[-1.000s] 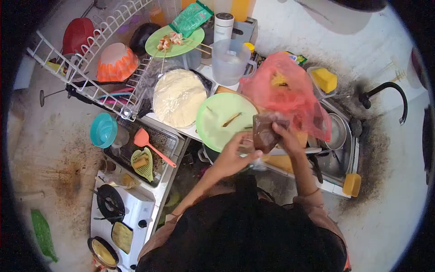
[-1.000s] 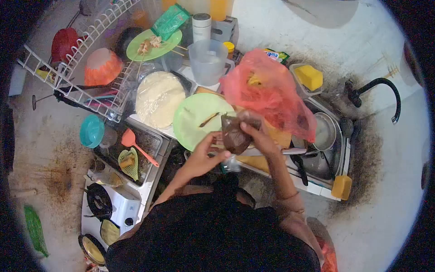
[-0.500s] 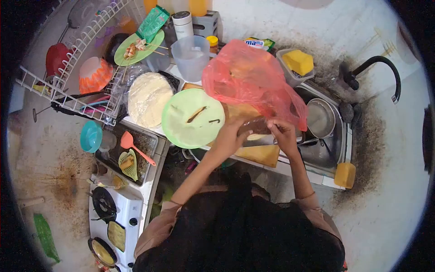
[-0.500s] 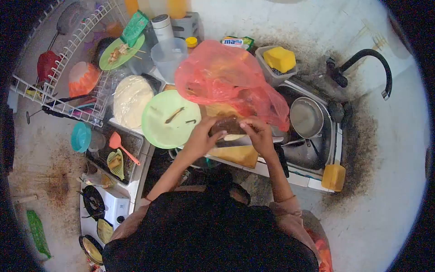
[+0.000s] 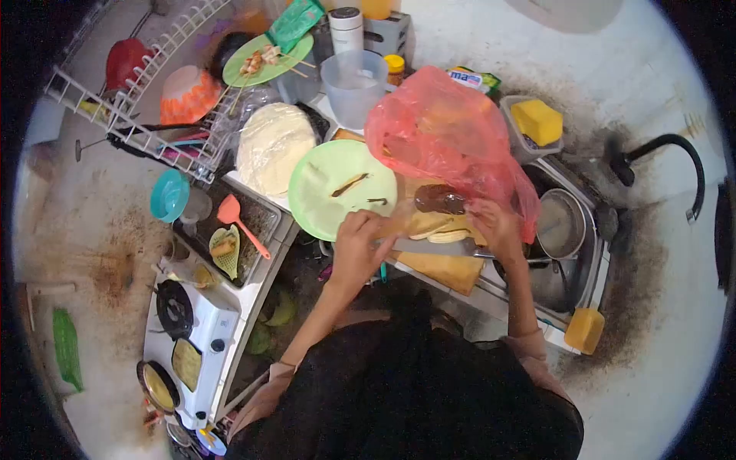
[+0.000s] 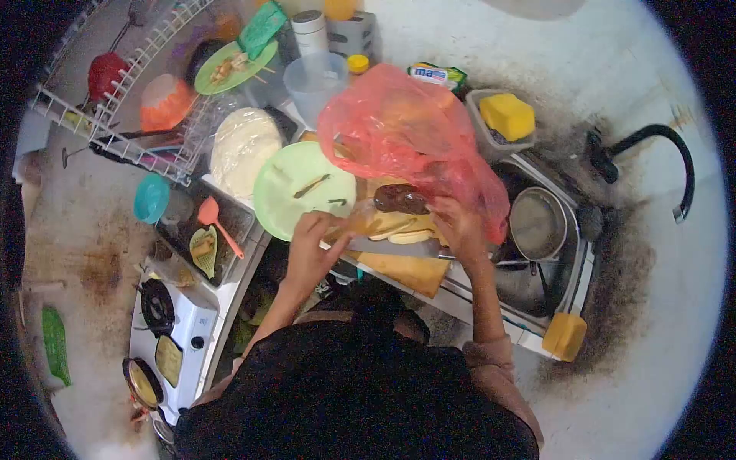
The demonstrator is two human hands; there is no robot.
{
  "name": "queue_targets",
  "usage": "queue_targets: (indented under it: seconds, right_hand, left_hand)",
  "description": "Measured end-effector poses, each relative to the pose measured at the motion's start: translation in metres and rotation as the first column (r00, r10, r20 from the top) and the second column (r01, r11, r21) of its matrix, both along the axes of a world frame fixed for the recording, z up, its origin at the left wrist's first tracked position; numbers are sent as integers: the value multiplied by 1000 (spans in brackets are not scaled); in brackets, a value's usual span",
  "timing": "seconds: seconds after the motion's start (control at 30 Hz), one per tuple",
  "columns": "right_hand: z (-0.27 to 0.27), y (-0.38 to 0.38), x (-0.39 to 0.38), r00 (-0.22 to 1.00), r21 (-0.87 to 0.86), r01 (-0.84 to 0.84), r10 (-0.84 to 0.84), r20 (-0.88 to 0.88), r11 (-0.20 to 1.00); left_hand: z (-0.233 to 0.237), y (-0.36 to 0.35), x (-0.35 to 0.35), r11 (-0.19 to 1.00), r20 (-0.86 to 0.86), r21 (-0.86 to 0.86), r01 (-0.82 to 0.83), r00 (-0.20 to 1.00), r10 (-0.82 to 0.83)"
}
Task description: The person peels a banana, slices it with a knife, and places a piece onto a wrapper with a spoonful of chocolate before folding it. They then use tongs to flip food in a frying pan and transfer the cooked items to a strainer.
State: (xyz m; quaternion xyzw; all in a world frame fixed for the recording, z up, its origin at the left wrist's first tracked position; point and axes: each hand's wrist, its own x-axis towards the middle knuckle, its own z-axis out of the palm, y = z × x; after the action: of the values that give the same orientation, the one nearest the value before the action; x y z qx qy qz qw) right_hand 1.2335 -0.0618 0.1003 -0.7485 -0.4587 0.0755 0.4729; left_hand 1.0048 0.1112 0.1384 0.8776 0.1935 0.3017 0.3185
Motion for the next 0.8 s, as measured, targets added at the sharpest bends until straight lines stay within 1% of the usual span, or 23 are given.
queue_targets:
  seconds: [0.03, 0.07, 0.13, 0.23, 0.33, 0.43, 0.47, 0.57, 0.67, 0.77, 0.8]
  right_hand:
    - [18, -2, -8, 996, 27, -11, 9, 87, 1000]
    - [37, -3, -19, 986, -20, 73, -69, 149, 997]
    - [69, 3, -42, 936, -97, 246, -210, 284, 964]
    - [73, 26, -56, 951, -70, -4, 26, 309, 998]
    - [56, 58, -63, 900, -189, -241, 292, 322, 952]
    - [52, 85, -76, 860, -317, -262, 370, 352, 911]
    - [51, 92, -77, 847, -329, -285, 398, 354, 900]
    - [52, 104, -83, 821, -341, -340, 454, 347, 876]
    - [55, 108, -85, 766, -351, -395, 515, 385, 849]
    - [53, 112, -82, 738, -351, -415, 537, 409, 839]
    - [53, 115, -82, 769, -334, -420, 526, 362, 844]
  left_hand:
    - [1, 4, -10, 998, -31, 26, -58, 998, 59]
    - [2, 7, -17, 992, -62, 54, -117, 991, 120]
    - [-4, 14, -23, 984, -94, 106, -143, 984, 153]
    - [-14, 22, -32, 983, -148, 136, -121, 979, 141]
    - [-13, 27, -43, 990, -185, 117, -82, 977, 103]
    - [-3, 32, -57, 993, -171, 99, -68, 982, 84]
    - [-1, 34, -61, 993, -159, 93, -65, 984, 80]
    - [3, 42, -73, 999, -177, 23, -34, 984, 37]
    - [7, 47, -79, 999, -138, 37, -3, 990, 8]
    - [15, 55, -79, 1000, -127, 14, -2, 992, 3]
    - [14, 60, -78, 1000, -109, 17, -3, 994, 4]
